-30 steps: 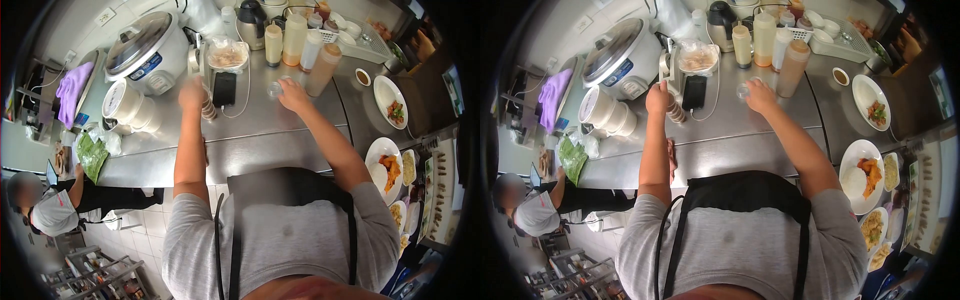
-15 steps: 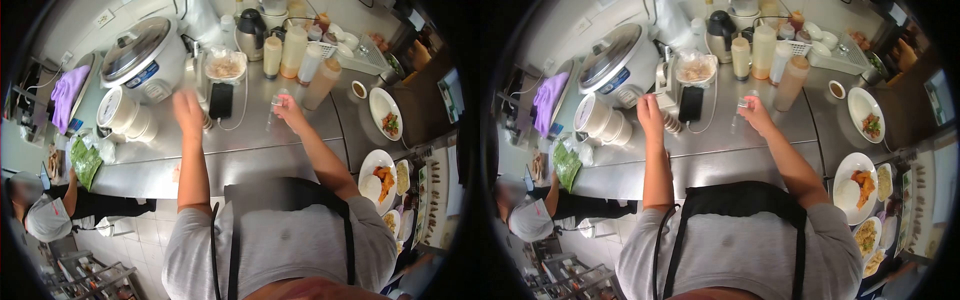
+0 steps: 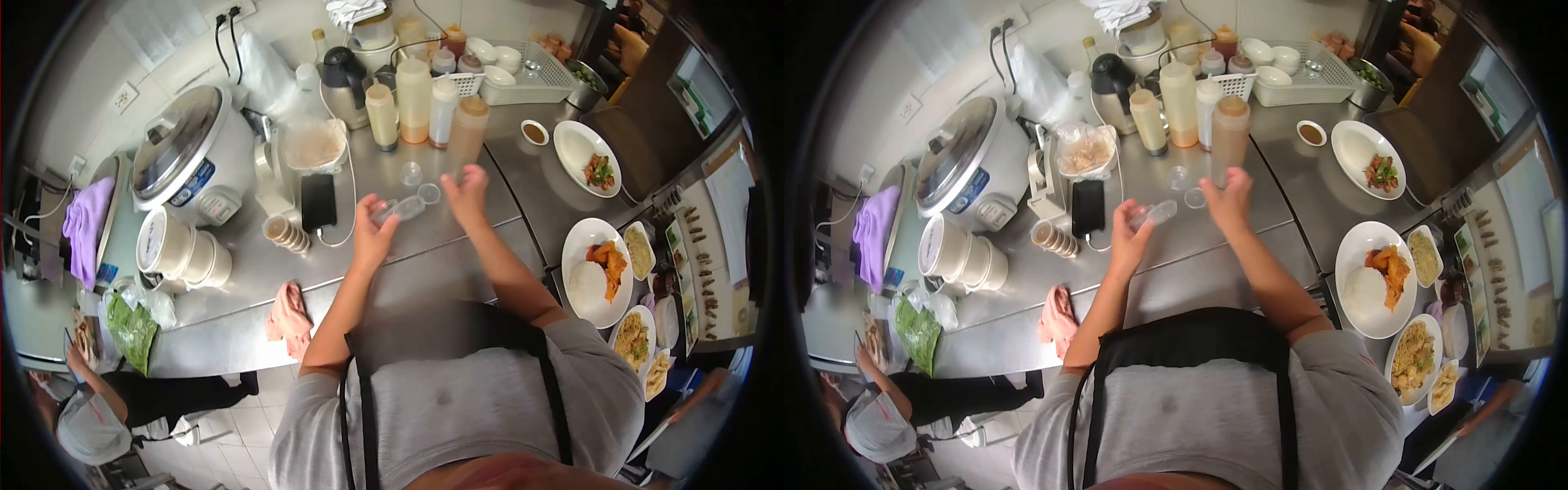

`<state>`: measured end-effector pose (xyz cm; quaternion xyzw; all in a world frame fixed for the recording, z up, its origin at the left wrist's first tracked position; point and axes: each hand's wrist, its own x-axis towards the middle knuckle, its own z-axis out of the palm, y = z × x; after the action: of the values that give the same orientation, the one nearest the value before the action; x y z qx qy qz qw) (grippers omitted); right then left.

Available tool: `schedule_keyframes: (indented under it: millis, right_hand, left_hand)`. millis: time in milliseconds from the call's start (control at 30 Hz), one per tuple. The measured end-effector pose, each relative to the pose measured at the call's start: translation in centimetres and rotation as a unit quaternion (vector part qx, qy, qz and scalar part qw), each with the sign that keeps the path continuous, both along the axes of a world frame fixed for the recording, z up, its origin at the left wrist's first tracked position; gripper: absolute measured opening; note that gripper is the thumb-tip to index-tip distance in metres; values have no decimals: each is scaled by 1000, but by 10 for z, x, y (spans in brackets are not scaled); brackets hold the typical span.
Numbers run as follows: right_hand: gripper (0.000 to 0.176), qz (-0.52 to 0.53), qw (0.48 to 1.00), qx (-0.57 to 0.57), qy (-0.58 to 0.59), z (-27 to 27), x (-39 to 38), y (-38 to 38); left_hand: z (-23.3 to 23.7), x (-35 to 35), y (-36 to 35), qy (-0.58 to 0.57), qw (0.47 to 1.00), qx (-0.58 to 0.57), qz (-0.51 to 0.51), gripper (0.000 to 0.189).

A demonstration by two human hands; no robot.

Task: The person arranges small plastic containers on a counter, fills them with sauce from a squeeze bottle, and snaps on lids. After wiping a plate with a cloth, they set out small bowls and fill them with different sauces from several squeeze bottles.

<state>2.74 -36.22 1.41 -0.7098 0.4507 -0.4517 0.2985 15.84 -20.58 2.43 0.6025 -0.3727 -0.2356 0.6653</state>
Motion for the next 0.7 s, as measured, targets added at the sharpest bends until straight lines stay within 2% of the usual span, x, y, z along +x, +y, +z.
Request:
schedule_keyframes:
  millis: [33, 133, 233, 333, 367, 400, 500, 600, 700]
  right_hand:
    - [68, -82, 993, -88, 7, 9, -6, -13]
    - [80, -46, 984, -168, 28, 28, -6, -50]
    - [83, 56, 996, -40, -48, 37, 7, -64]
    - [84, 83, 993, -31, 74, 53, 14, -58]
    - [82, 124, 980, -55, 142, 62, 15, -51]
    - [81, 163, 961, -77, 212, 74, 14, -40]
    - [68, 234, 863, -308, 324, 85, 15, -32]
    - [60, 272, 779, -469, 317, 100, 17, -30]
    - [50, 282, 718, -540, 337, 118, 17, -26]
  left_hand:
    - [11, -1, 6, 22, 998, 61, 10, 65]
    - [-1, 6, 8, 38, 999, 28, 8, 71]
    - [2, 7, 5, 7, 999, 41, 8, 75]
    - [9, 10, 8, -32, 997, 75, 4, 76]
    - [7, 12, 11, -34, 997, 69, 3, 77]
    - [5, 15, 11, -35, 997, 65, 3, 77]
    - [4, 23, 10, -118, 989, 91, 21, 79]
    - [11, 21, 6, -132, 984, 118, 18, 80]
    - [23, 15, 2, -171, 978, 122, 17, 80]
